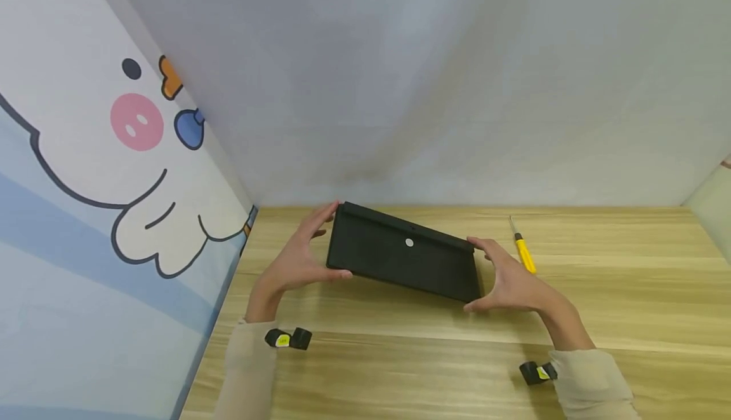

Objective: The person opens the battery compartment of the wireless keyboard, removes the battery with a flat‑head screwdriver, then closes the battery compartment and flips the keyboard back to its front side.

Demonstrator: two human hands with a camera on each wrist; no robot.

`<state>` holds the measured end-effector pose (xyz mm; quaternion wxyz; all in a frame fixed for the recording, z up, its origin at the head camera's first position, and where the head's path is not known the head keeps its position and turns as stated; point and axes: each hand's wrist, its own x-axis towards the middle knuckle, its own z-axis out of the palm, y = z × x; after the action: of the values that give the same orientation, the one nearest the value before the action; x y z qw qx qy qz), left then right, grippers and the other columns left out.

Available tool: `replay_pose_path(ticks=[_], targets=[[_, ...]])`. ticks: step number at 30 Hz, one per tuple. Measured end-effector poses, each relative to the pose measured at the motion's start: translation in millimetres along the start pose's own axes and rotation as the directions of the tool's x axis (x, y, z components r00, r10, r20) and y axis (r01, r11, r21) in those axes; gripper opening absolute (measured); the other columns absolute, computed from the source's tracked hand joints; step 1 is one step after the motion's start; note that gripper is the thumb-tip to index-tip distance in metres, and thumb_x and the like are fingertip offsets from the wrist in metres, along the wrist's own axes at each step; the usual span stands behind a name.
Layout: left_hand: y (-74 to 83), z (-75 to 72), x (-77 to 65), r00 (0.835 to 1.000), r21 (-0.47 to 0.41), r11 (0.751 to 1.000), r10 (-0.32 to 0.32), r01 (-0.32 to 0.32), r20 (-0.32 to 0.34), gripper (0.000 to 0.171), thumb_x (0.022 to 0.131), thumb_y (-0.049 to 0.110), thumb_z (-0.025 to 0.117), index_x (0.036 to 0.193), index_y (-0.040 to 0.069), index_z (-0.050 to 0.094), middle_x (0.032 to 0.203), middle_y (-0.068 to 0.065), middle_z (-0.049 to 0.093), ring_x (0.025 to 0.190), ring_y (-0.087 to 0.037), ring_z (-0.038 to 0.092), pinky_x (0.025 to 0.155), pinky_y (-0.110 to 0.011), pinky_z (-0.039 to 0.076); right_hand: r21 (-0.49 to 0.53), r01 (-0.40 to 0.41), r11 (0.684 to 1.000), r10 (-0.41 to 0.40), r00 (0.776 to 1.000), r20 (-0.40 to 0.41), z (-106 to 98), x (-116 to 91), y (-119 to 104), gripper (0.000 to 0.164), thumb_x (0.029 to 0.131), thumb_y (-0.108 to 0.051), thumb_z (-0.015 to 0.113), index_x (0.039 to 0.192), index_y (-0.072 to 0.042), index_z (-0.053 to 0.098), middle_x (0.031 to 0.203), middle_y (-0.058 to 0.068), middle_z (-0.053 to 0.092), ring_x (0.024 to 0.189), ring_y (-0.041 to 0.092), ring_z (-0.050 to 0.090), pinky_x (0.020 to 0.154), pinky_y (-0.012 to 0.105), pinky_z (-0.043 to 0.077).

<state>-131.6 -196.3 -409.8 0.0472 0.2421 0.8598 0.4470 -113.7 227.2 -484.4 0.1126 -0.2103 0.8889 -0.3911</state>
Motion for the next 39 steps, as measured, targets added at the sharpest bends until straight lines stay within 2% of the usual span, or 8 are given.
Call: replay_pose_path(ticks=[7,11,18,23,30,34,39], targets=[[-15.7,5.0,-3.3,0.998,0.025,0.999,-0.038,0.037,0.043,0.121,0.072,0.031,0.095,0.164,0.036,0.017,0.172,-0.001,0.019,0.156,-0.030,0.026,0.124,-0.058,0.032,-0.045,-0.004,0.999,0.003,1.000,-0.019,5,0,4,0.132,0.059,-0.051,0.097,0.161,-0.008,0.024,0.160,0.019,0.034,0.144,0.047,0.040,0.113,0.069,0.039],[-24.3,8.4,-5.3,0.993,0.028,0.996,-0.088,0.086,0.074,0.121,0.072,0.034,0.094,0.164,0.039,0.015,0.173,-0.003,0.016,0.155,-0.035,0.026,0.124,-0.060,0.030,-0.075,0.007,0.997,-0.009,1.000,-0.029,7,1,6,0.132,0.058,-0.049,0.098,0.159,-0.006,0.027,0.157,0.019,0.037,0.145,0.044,0.039,0.114,0.068,0.039],[-40.4,16.5,-9.9,0.968,0.001,0.976,-0.215,0.216,0.129,0.122,0.072,0.037,0.094,0.163,0.042,0.013,0.174,-0.004,0.009,0.156,-0.039,0.023,0.123,-0.066,0.029,-0.150,-0.010,0.989,0.005,0.999,-0.032,12,3,6,0.131,0.058,-0.046,0.099,0.159,-0.004,0.027,0.157,0.021,0.038,0.143,0.046,0.041,0.112,0.068,0.041],[-51.9,21.4,-13.5,0.951,0.034,0.962,-0.273,0.271,0.148,0.122,0.072,0.039,0.094,0.164,0.037,0.013,0.173,-0.006,0.010,0.156,-0.041,0.022,0.119,-0.069,0.033,-0.186,-0.020,0.982,0.014,0.999,-0.034,16,6,6,0.131,0.058,-0.045,0.099,0.159,-0.004,0.027,0.157,0.021,0.039,0.142,0.047,0.043,0.111,0.067,0.043],[-66.4,26.3,-17.4,0.943,0.062,0.955,-0.295,0.289,0.155,0.123,0.073,0.037,0.093,0.166,0.027,0.014,0.173,-0.009,0.013,0.156,-0.042,0.021,0.119,-0.071,0.031,-0.226,-0.016,0.974,0.008,0.999,-0.039,21,13,4,0.131,0.057,-0.046,0.099,0.159,-0.002,0.029,0.155,0.021,0.042,0.139,0.048,0.045,0.112,0.067,0.042],[-73.5,29.3,-18.4,0.942,0.085,0.953,-0.301,0.291,0.148,0.124,0.071,0.036,0.095,0.166,0.025,0.015,0.173,-0.008,0.015,0.158,-0.040,0.017,0.123,-0.068,0.027,-0.237,-0.019,0.971,0.010,0.999,-0.040,23,16,2,0.131,0.056,-0.046,0.098,0.158,-0.001,0.030,0.154,0.021,0.043,0.140,0.048,0.045,0.112,0.067,0.041],[-80.7,33.1,-20.4,0.938,0.120,0.944,-0.321,0.306,0.133,0.126,0.069,0.037,0.096,0.166,0.021,0.016,0.172,-0.010,0.017,0.157,-0.040,0.018,0.124,-0.066,0.027,-0.246,-0.023,0.969,0.016,0.999,-0.030,26,18,0,0.130,0.057,-0.042,0.099,0.159,-0.001,0.029,0.155,0.022,0.042,0.141,0.048,0.044,0.114,0.067,0.039]])
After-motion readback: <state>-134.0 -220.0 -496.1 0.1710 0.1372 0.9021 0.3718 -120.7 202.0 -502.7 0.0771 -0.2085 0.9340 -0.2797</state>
